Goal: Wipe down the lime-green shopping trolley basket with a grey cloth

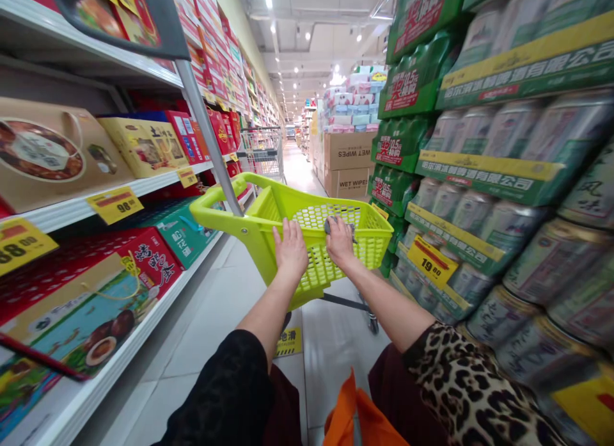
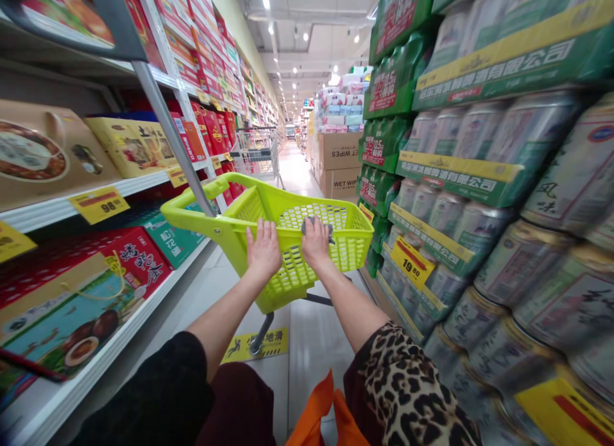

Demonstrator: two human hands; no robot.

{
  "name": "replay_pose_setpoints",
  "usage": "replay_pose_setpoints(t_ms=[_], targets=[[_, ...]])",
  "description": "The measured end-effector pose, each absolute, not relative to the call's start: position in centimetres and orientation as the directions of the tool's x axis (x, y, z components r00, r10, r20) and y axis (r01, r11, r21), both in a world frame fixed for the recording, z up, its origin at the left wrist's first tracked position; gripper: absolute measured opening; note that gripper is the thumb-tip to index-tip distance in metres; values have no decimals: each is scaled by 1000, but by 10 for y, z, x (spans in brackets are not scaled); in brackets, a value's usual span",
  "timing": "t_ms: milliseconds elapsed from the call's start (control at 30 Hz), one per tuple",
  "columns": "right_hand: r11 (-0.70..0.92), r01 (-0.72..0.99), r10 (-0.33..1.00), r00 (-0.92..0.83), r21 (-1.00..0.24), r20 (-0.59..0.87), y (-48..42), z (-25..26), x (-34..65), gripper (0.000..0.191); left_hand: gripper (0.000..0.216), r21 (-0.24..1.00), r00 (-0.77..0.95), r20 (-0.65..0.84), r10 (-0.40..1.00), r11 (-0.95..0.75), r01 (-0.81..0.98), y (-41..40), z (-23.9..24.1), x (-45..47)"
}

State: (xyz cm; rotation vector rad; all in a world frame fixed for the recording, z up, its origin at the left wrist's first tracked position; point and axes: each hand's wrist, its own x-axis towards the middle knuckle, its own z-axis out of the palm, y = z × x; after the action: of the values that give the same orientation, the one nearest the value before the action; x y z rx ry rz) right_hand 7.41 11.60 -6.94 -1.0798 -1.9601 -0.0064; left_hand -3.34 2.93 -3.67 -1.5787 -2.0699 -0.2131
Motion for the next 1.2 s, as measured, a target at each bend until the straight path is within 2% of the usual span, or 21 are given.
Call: replay_pose_setpoints(t_ms=[200, 400, 567, 700, 833, 1067, 1200], targets=[[803, 524, 534, -423, -283, 732, 103, -67, 47, 57, 55, -169, -201, 462, 864, 308, 936, 22, -33, -31], [829, 512, 481, -446, -226, 755, 118, -73, 58, 52, 59, -150, -169, 422, 890, 253, 956, 12, -26, -30], [802, 564, 487, -426, -198, 762, 127, -77, 66, 49, 58, -160, -24, 522, 852, 126, 979, -10, -16, -56], [794, 579, 479, -406, -187, 778, 139, -80, 75, 48, 64, -141, -70, 640, 765, 206, 968, -36, -3, -100], [790, 584, 474, -390, -186, 789, 154, -83, 84, 48, 65, -146, -98, 698, 709, 275, 950, -48, 12, -134], [732, 620, 569, -326, -284, 755, 165, -75, 85, 50, 52, -217, -27, 670, 742, 230, 949, -32, 22, -119], [786, 527, 540, -329, -323, 775, 148, -59, 59, 48, 50, -199, -21, 691, 723, 218, 955, -25, 21, -101]])
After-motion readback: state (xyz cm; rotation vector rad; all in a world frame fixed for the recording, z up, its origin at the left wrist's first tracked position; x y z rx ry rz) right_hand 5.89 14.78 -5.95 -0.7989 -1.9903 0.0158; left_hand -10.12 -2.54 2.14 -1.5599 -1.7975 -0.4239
